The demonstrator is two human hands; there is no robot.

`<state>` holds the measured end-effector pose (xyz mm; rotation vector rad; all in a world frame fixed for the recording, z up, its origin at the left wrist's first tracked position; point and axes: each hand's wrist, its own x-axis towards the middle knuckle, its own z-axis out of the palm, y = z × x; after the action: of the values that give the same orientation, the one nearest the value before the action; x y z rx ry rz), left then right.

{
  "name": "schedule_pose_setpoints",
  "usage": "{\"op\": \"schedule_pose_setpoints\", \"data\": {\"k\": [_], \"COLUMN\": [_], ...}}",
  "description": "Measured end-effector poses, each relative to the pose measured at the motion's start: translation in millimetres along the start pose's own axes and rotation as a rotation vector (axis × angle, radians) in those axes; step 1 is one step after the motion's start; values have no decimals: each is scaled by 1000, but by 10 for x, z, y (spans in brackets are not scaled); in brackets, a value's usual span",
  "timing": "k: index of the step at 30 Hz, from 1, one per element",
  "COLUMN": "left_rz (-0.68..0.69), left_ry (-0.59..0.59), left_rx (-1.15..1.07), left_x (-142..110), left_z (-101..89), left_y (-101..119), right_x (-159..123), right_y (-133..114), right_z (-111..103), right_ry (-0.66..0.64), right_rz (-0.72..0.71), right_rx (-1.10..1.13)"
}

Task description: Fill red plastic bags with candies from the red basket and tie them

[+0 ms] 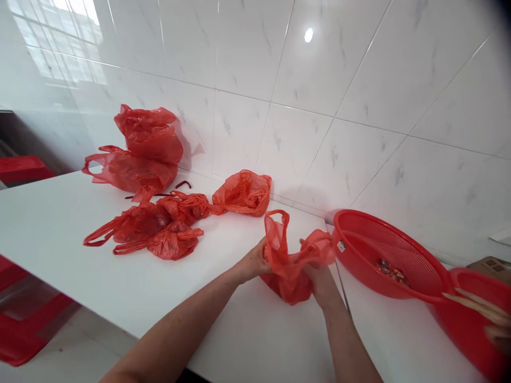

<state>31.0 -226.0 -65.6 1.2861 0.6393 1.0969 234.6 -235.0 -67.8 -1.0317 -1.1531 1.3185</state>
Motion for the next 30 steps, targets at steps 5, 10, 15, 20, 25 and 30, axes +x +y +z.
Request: {"op": "schedule_pose_setpoints", "data": {"k": [5,10,15,20,25,30], "left_rz": [-230,-281,-191,-137,-178,-188], "left_ry": [214,313,-4,-114,83,158], "left_rx": [-427,-678,-642,-611,-618,-650], "left_x": [-23,-27,-57,-90,-60,-54], "left_z": [-91,-188,-129,-130,-151,-147], "left_y": [-217,-369,-245,-210,-305,-320], "right_x": [84,74,20,-48,-78,-111], "right_y": [140,267,232,182,230,206], "right_z": [128,126,231,377,363,410], "right_ry": [86,104,-3,-43,-57,-13], "right_rz": [-3,62,77,89,77,78], "right_rx": [365,675,761,588,459,265]}}
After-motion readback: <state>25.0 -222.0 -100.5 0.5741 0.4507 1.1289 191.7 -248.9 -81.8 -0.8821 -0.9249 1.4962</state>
